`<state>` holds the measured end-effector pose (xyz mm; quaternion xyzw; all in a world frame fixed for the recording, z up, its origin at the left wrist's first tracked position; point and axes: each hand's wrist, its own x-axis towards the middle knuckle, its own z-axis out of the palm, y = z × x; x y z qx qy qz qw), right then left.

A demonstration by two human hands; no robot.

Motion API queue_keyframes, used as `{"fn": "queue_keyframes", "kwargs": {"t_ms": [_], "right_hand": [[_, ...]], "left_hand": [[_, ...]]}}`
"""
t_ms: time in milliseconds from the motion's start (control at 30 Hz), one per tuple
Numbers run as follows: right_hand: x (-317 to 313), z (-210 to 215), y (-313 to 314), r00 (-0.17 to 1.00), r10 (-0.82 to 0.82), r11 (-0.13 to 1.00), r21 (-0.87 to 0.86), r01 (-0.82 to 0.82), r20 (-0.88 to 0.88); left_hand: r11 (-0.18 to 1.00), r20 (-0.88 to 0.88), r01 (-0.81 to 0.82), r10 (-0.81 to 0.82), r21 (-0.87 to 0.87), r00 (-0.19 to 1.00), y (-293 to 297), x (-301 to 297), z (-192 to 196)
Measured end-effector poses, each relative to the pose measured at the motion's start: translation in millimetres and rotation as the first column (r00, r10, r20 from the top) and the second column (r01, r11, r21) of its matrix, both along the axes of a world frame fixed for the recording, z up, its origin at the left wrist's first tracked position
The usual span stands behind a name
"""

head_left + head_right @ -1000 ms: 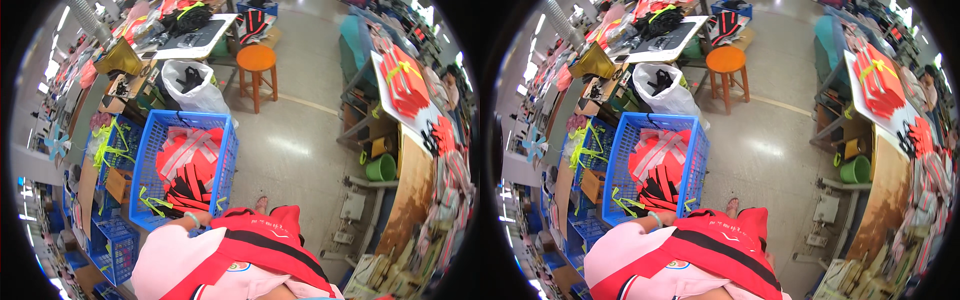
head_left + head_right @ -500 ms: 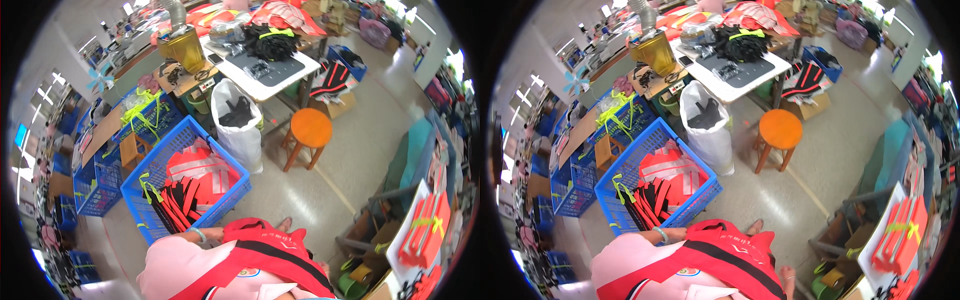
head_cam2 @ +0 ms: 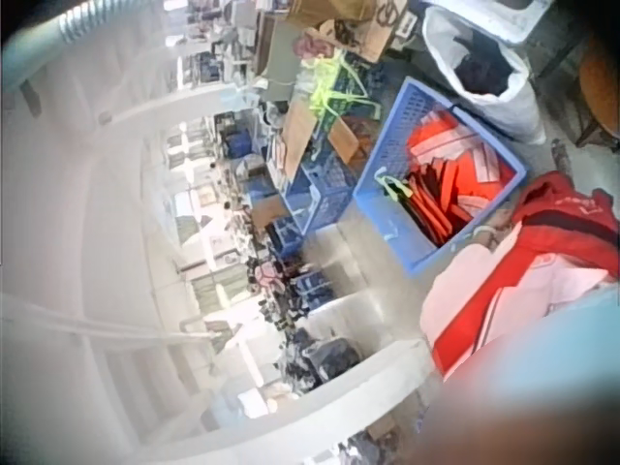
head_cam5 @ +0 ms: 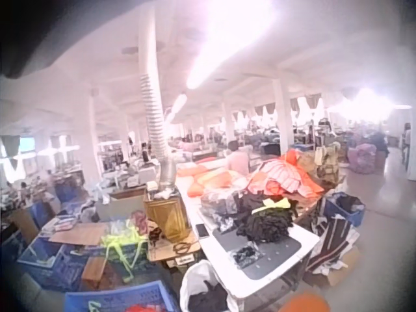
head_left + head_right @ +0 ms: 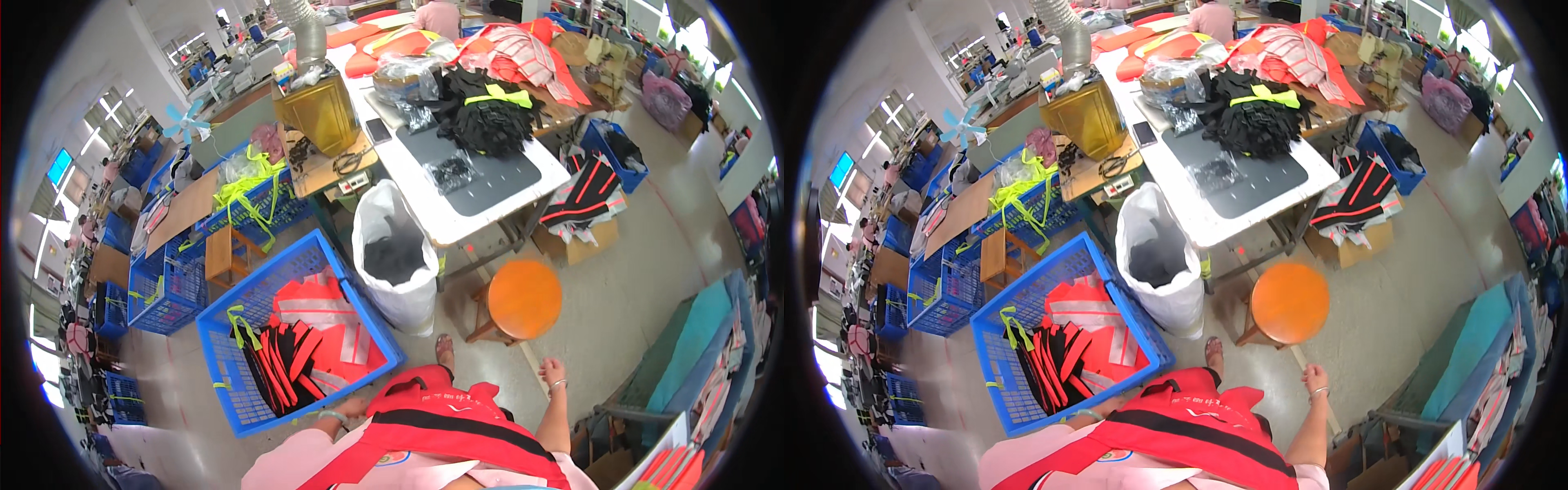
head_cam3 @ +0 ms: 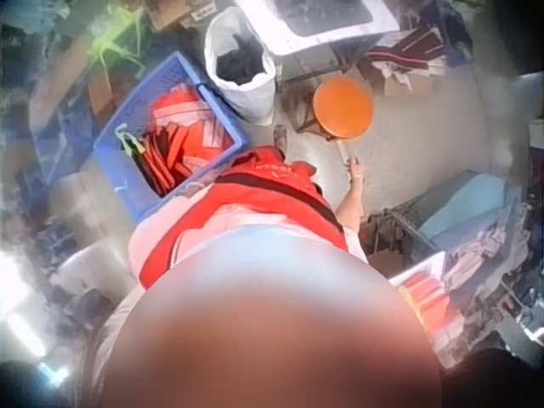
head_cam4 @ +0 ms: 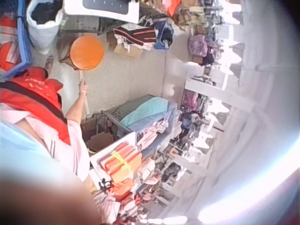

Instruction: Assemble fabric panels and attach plastic buckles to nylon straps for life jackets in a factory setting.

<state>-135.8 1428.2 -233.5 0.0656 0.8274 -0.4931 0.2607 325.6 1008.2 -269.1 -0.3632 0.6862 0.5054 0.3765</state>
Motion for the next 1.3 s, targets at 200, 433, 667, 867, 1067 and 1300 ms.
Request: {"fn": "queue_keyframes", "kwargs": {"t_ms": [200,433,667,867,1067,1300], "right_hand": [[-29.7,-21.7,-60.2,0.888,0.181,0.943,0.183,-0.279,0.423],[-62.4,-13.8,-139.0,0.845,0.353,0.886,0.148,-0.440,0.401],[-126.5,-5.9,-182.6,0.792,0.610,0.722,0.401,-0.564,0.016],[-153.6,28.7,-212.7,0.869,0.489,0.814,0.316,-0.488,0.083],[-221.7,42.0,-237.0,0.902,0.433,0.878,0.229,-0.420,-0.007],[-333.0,104.6,-355.7,0.934,0.319,0.929,-0.143,-0.341,-0.159]], "left_hand": [[0.861,-0.520,-0.492,0.363,-0.129,0.773,-86.5,-170.1,61.2],[0.848,-0.545,-0.524,0.479,0.084,0.688,-83.1,-242.7,100.5],[0.819,-0.502,-0.528,0.561,0.224,0.658,-75.6,-263.7,108.4],[0.839,-0.672,-0.532,0.462,0.117,0.580,-105.7,-330.2,132.3],[0.852,-0.873,-0.500,0.118,-0.156,0.474,-108.1,-405.5,148.6],[0.624,-0.876,-0.686,0.003,-0.375,0.482,-118.4,-501.5,143.1]]}}
